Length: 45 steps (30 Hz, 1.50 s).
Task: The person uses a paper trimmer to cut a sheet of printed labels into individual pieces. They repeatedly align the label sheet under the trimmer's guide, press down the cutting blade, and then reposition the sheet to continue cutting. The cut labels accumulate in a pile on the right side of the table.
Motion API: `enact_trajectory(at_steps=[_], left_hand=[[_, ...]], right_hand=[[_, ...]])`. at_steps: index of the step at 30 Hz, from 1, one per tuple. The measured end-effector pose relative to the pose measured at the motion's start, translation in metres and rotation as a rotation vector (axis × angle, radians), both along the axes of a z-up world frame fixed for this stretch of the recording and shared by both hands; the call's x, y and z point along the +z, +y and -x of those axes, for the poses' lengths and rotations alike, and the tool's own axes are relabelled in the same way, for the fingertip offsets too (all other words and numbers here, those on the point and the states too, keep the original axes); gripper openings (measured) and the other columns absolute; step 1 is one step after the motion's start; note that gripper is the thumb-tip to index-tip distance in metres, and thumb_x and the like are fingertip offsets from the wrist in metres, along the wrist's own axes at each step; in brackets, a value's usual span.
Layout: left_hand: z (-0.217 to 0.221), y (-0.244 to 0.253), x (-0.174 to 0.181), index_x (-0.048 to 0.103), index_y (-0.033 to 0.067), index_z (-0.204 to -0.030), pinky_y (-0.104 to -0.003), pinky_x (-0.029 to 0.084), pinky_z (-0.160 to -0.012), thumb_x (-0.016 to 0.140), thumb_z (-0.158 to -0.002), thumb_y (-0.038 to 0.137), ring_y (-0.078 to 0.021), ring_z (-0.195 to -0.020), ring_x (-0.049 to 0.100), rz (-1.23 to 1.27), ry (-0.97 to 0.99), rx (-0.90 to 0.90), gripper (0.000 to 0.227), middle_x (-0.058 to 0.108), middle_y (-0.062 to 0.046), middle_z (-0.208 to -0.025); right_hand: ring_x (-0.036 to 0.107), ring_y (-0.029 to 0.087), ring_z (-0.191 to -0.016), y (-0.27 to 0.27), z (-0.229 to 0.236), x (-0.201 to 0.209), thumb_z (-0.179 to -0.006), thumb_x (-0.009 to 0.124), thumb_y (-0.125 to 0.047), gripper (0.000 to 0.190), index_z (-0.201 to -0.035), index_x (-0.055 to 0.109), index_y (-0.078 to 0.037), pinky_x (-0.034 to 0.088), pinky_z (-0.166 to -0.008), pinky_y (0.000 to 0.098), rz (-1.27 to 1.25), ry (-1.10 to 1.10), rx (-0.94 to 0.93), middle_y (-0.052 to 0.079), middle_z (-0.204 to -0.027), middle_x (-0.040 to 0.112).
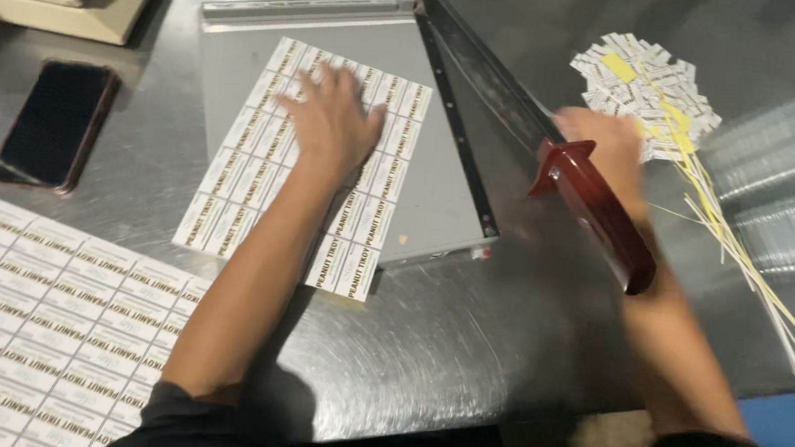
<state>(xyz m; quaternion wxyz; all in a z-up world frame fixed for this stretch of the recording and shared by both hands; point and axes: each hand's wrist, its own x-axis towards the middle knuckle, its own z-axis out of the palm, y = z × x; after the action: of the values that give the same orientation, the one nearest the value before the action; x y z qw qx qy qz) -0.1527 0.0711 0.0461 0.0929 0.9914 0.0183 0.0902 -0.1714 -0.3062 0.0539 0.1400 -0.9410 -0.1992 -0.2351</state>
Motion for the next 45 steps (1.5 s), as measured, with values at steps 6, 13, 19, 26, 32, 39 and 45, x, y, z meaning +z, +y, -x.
enact_trajectory(at_steps=[6, 13, 19, 26, 32, 39, 45], left_hand=[[0.006, 0.002, -0.004, 0.031, 0.0018, -0.156, -0.083, 0.031, -0.097, 0.038, -0.098, 0.067, -0.0592, -0.142, 0.021, -0.141, 0.148, 0.082, 0.088, 0.026, -0.026, -0.161], [0.026, -0.013, 0.007, 0.036, 0.0038, -0.154, -0.082, 0.017, -0.109, 0.05, -0.094, 0.055, -0.0533, -0.149, 0.02, 0.011, 0.114, -0.389, 0.079, 0.026, -0.024, -0.163], [0.021, -0.014, 0.002, 0.037, 0.0034, -0.152, -0.081, 0.008, -0.111, 0.049, -0.097, 0.05, -0.0462, -0.153, 0.019, 0.075, 0.055, -0.319, 0.072, 0.028, -0.024, -0.164], [-0.02, -0.039, -0.034, 0.033, -0.0003, -0.155, -0.077, 0.009, -0.115, 0.045, -0.101, 0.049, -0.0383, -0.153, 0.023, 0.136, -0.069, -0.27, 0.074, 0.032, -0.017, -0.163], [-0.067, -0.061, -0.04, 0.034, 0.0028, -0.155, -0.068, 0.009, -0.121, 0.043, -0.101, 0.045, -0.0315, -0.153, 0.025, 0.144, -0.076, -0.23, 0.07, 0.034, -0.012, -0.163], [-0.102, -0.068, -0.04, 0.033, 0.0039, -0.156, -0.065, 0.008, -0.122, 0.042, -0.1, 0.045, -0.0296, -0.153, 0.025, 0.14, -0.062, -0.19, 0.07, 0.033, -0.01, -0.164], [-0.113, -0.067, -0.041, 0.033, 0.0034, -0.156, -0.066, 0.008, -0.122, 0.041, -0.101, 0.046, -0.0303, -0.153, 0.025, 0.132, -0.063, -0.19, 0.07, 0.032, -0.011, -0.163]], right_hand=[[0.068, 0.032, -0.108, -0.149, 0.037, 0.045, -0.125, 0.06, -0.025, 0.022, -0.129, 0.071, -0.007, 0.048, -0.097, 0.0476, 0.215, -0.083, -0.33, 0.018, -0.117, 0.075], [0.061, 0.039, -0.121, -0.2, 0.074, 0.081, -0.087, 0.072, -0.001, 0.074, -0.156, 0.047, -0.005, 0.05, -0.098, 0.0473, 0.248, 0.099, -0.385, 0.022, -0.141, 0.061], [0.06, 0.038, -0.124, -0.047, 0.127, 0.112, -0.081, 0.081, -0.006, 0.082, -0.152, 0.039, 0.001, 0.051, -0.104, 0.0441, -0.087, -0.136, 0.107, 0.023, -0.139, 0.059], [0.059, 0.024, -0.134, 0.092, 0.132, 0.088, -0.098, 0.072, -0.053, 0.063, -0.133, 0.049, -0.007, 0.045, -0.121, 0.0426, -0.653, -0.255, 0.611, 0.012, -0.132, 0.062], [0.072, 0.019, -0.091, 0.103, 0.118, 0.082, -0.105, 0.066, -0.039, 0.033, -0.103, 0.055, -0.008, 0.061, -0.096, 0.0376, -0.933, -0.413, 0.715, 0.009, -0.094, 0.067], [0.061, 0.017, -0.072, 0.097, 0.116, 0.077, -0.104, 0.066, -0.034, 0.033, -0.086, 0.054, -0.009, 0.059, -0.088, 0.0359, -0.937, -0.386, 0.773, 0.005, -0.075, 0.058], [0.059, 0.016, -0.069, 0.094, 0.114, 0.072, -0.103, 0.068, -0.032, 0.032, -0.084, 0.054, -0.01, 0.059, -0.087, 0.0368, -0.939, -0.388, 0.76, 0.005, -0.072, 0.057]])
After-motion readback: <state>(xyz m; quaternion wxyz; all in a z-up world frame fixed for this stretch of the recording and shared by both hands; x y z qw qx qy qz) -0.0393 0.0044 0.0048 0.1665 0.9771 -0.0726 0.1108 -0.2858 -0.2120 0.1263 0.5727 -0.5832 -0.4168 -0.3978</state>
